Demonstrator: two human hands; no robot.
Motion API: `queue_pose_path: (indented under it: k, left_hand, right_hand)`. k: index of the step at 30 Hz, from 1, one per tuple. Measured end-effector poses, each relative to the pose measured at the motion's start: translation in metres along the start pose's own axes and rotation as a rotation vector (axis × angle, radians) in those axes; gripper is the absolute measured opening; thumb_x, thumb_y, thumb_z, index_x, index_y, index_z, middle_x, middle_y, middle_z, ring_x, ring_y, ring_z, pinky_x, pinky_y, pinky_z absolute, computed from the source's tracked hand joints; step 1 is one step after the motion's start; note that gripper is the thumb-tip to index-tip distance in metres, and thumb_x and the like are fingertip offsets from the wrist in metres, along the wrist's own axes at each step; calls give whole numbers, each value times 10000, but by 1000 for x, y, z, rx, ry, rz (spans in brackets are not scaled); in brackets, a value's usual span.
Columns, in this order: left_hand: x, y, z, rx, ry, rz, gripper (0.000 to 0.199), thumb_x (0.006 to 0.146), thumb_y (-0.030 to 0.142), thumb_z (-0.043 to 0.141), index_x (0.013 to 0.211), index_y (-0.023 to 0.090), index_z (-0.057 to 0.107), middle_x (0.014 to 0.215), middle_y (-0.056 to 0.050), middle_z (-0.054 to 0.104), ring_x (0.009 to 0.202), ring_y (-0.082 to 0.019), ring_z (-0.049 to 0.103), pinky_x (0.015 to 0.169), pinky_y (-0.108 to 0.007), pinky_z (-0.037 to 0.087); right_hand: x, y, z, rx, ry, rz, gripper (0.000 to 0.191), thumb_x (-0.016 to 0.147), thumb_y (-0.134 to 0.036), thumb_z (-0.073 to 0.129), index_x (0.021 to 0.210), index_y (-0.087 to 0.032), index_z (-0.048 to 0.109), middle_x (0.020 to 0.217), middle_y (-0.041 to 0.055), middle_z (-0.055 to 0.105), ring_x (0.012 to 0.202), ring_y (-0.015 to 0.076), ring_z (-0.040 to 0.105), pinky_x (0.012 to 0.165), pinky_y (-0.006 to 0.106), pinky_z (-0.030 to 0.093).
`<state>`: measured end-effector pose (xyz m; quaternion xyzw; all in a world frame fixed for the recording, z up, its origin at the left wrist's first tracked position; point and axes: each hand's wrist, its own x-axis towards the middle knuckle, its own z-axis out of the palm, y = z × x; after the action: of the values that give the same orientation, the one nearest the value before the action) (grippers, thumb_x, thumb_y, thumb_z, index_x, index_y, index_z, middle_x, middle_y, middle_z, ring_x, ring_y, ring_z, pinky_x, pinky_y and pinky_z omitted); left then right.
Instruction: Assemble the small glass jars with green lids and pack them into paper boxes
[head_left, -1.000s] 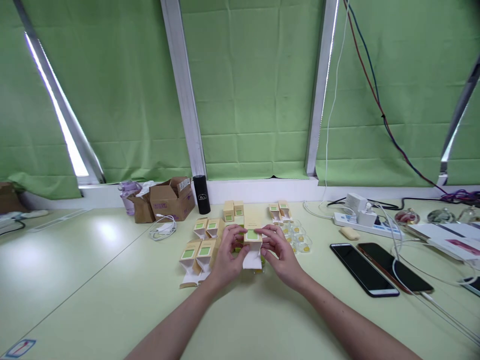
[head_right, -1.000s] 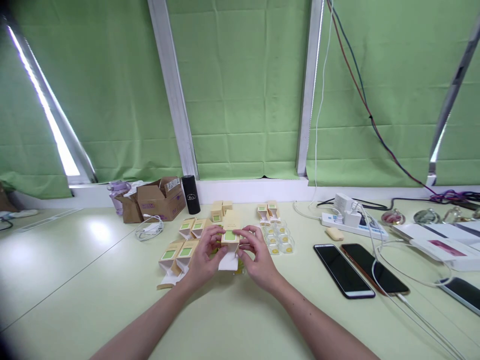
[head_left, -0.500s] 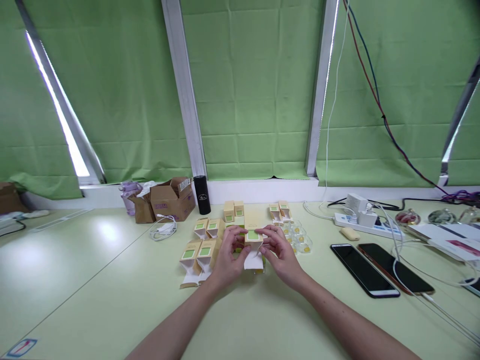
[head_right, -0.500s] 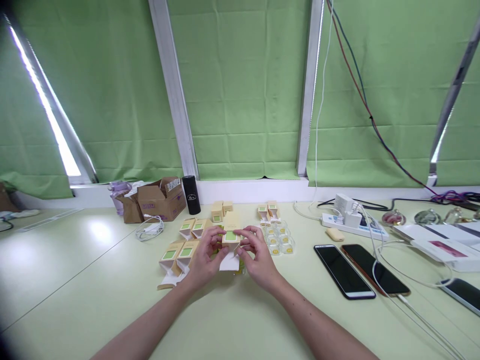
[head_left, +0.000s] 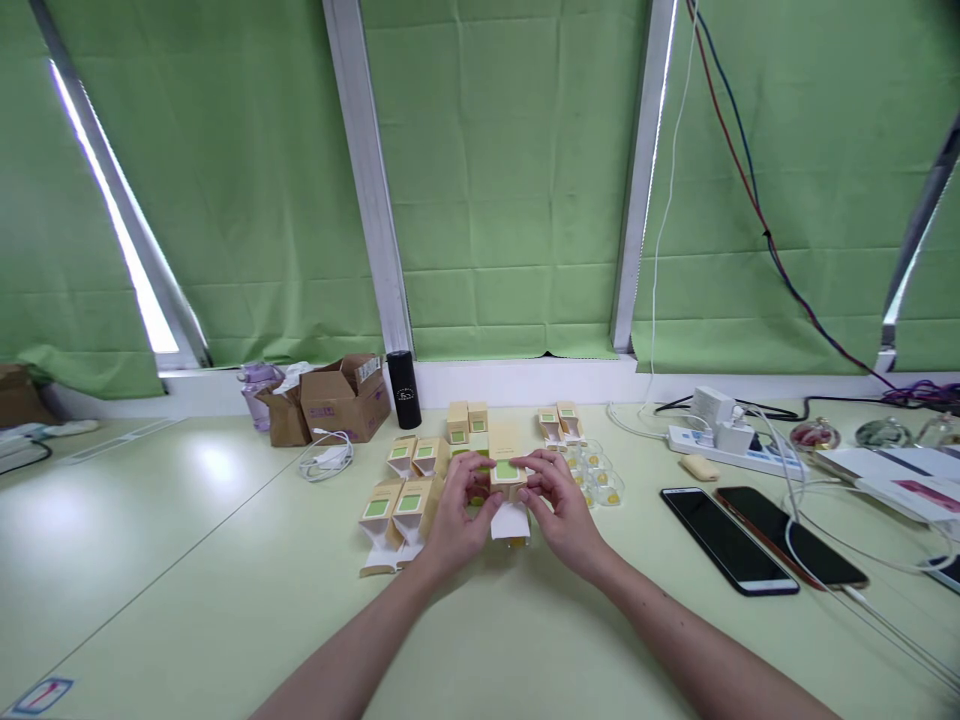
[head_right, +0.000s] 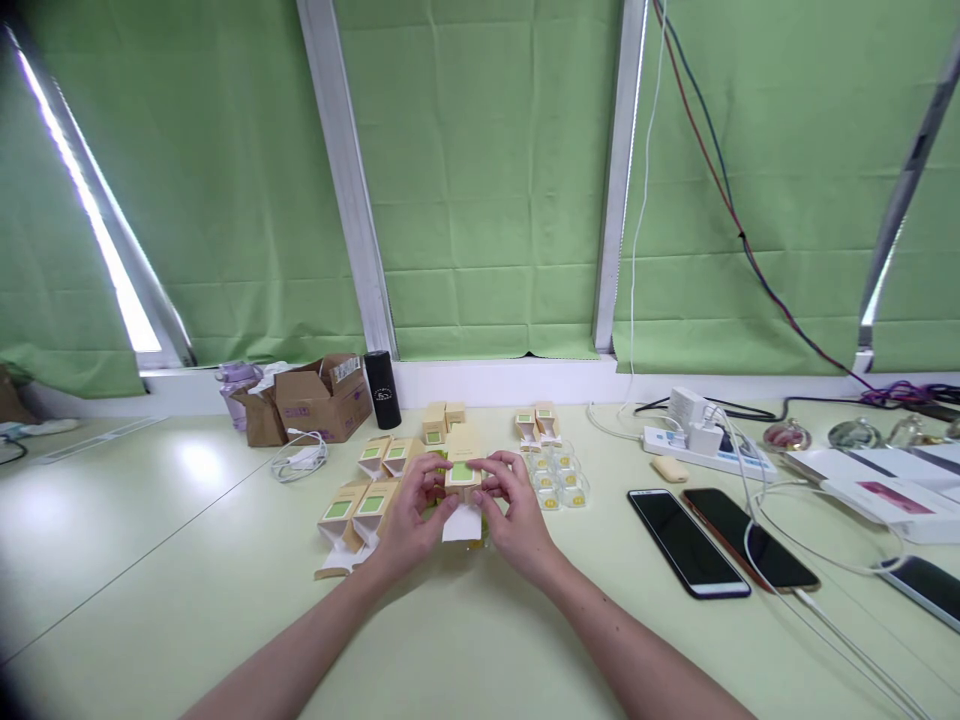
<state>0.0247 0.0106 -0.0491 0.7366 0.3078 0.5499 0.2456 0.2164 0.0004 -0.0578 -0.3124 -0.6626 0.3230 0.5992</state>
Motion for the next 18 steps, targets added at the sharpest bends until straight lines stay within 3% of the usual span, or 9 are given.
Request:
queue_pose_path:
  k: [11, 18]
  left_hand:
    - [-2, -4, -1, 2, -24, -16, 357, 998, 418, 689, 1308, 266, 601, 1327, -106, 529, 980, -210, 632, 883, -388, 597]
    - [-4, -10, -8, -112, -197, 4, 754, 970, 719, 600, 1593, 312, 471, 1451, -144, 413, 1260, -335, 568, 1096, -524, 535]
  right_hand:
    - [2, 4, -1, 11, 28, 6, 291, 985, -321, 658, 1261, -308, 749, 1330, 93, 490, 884, 173, 699, 880, 398, 636]
    - [6, 5, -3, 76, 76, 32, 309, 990, -399, 679, 1278, -308, 739, 1308, 75, 488, 884, 155, 718, 870, 358, 637]
